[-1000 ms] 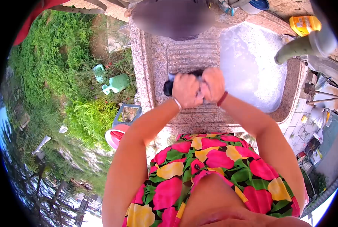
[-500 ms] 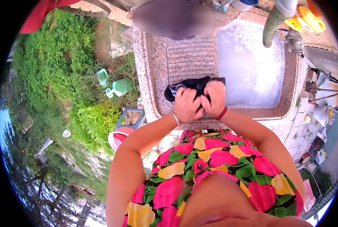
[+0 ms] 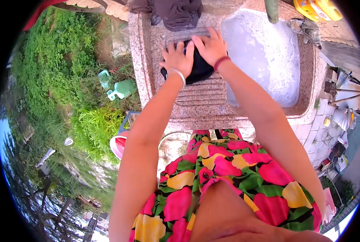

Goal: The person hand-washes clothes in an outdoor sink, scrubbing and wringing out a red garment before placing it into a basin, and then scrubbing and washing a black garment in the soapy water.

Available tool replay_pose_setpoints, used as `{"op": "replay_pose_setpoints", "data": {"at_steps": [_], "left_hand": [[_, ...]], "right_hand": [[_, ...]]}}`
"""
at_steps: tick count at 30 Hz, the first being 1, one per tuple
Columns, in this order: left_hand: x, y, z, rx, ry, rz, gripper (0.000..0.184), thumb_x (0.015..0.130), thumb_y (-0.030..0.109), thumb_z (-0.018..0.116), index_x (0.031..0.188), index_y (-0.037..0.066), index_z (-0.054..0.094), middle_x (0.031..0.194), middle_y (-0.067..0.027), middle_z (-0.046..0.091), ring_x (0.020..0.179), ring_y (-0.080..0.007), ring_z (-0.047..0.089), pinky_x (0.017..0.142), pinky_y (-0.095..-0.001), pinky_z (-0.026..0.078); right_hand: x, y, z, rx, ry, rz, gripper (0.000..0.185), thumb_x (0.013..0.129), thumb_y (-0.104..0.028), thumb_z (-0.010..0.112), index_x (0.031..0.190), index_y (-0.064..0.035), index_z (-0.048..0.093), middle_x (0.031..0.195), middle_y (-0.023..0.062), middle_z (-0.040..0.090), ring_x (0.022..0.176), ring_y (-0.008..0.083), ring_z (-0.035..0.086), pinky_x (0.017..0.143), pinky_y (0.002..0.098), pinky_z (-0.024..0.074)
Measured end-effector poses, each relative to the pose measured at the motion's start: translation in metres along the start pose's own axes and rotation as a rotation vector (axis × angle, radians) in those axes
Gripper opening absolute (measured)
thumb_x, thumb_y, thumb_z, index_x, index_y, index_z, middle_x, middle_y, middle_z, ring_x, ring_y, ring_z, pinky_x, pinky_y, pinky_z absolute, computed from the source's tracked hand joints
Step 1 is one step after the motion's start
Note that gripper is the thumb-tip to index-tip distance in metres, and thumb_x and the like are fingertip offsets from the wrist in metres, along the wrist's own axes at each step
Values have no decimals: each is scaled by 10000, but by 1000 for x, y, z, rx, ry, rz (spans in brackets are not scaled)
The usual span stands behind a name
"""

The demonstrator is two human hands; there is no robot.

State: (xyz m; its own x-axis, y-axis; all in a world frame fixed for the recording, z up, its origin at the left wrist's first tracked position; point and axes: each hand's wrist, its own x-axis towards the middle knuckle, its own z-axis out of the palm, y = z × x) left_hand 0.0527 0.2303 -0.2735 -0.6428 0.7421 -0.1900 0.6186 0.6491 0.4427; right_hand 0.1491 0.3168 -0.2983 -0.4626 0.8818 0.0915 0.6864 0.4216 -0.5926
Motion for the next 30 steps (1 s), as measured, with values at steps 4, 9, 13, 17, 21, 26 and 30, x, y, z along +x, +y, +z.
{"op": "replay_pose_setpoints", "data": {"at_steps": [4,9,13,17,21,26,30], "left_hand": [[-114,-3,-11,-177,146,106,454,915,456,466,1149,92,604,1396,-242,364,1262,-520,268,1005,-678,175],[-126,-28,6,-107,202,424,260,822,255,550,974,65,642,1295,-198,447,1177,-455,343,956,-606,234],[-81,-35,0,-78,130,537,243,771,275,565,898,89,656,1176,-145,532,1032,-398,434,827,-544,307],[-54,-33,-6,-112,41,576,201,749,279,568,761,87,627,1029,-112,580,886,-346,488,725,-498,349],[-32,-35,-8,-148,6,629,173,757,251,563,715,86,595,904,-99,583,774,-323,517,638,-471,391],[-17,-37,-4,-223,-16,667,196,793,182,522,807,9,612,862,-173,590,713,-389,530,634,-478,434],[-17,-29,-5,-249,53,567,257,881,218,485,806,6,610,761,-205,579,697,-430,551,635,-501,432]], "right_hand": [[-115,-17,-43,332,121,-49,212,808,-278,645,919,-97,635,1234,160,495,1232,384,398,1033,509,297],[-133,-7,-38,303,120,-217,150,689,-162,617,800,-75,565,1074,124,543,1123,360,478,922,503,350],[-88,-3,-36,271,5,-375,164,658,-206,593,755,-79,559,943,95,571,938,314,524,793,459,359],[-57,-2,-42,241,-179,-409,161,673,-235,588,731,-89,552,858,84,552,834,300,508,717,441,361],[-34,-1,-38,265,-286,-429,152,704,-236,573,713,-86,553,775,86,538,777,309,520,647,438,389],[-9,6,-29,340,-419,-445,204,758,-260,549,710,-62,564,756,128,557,743,359,550,653,468,439],[3,16,-13,332,-515,-383,353,831,-372,453,760,-70,621,816,163,623,811,374,592,706,470,460]]}}
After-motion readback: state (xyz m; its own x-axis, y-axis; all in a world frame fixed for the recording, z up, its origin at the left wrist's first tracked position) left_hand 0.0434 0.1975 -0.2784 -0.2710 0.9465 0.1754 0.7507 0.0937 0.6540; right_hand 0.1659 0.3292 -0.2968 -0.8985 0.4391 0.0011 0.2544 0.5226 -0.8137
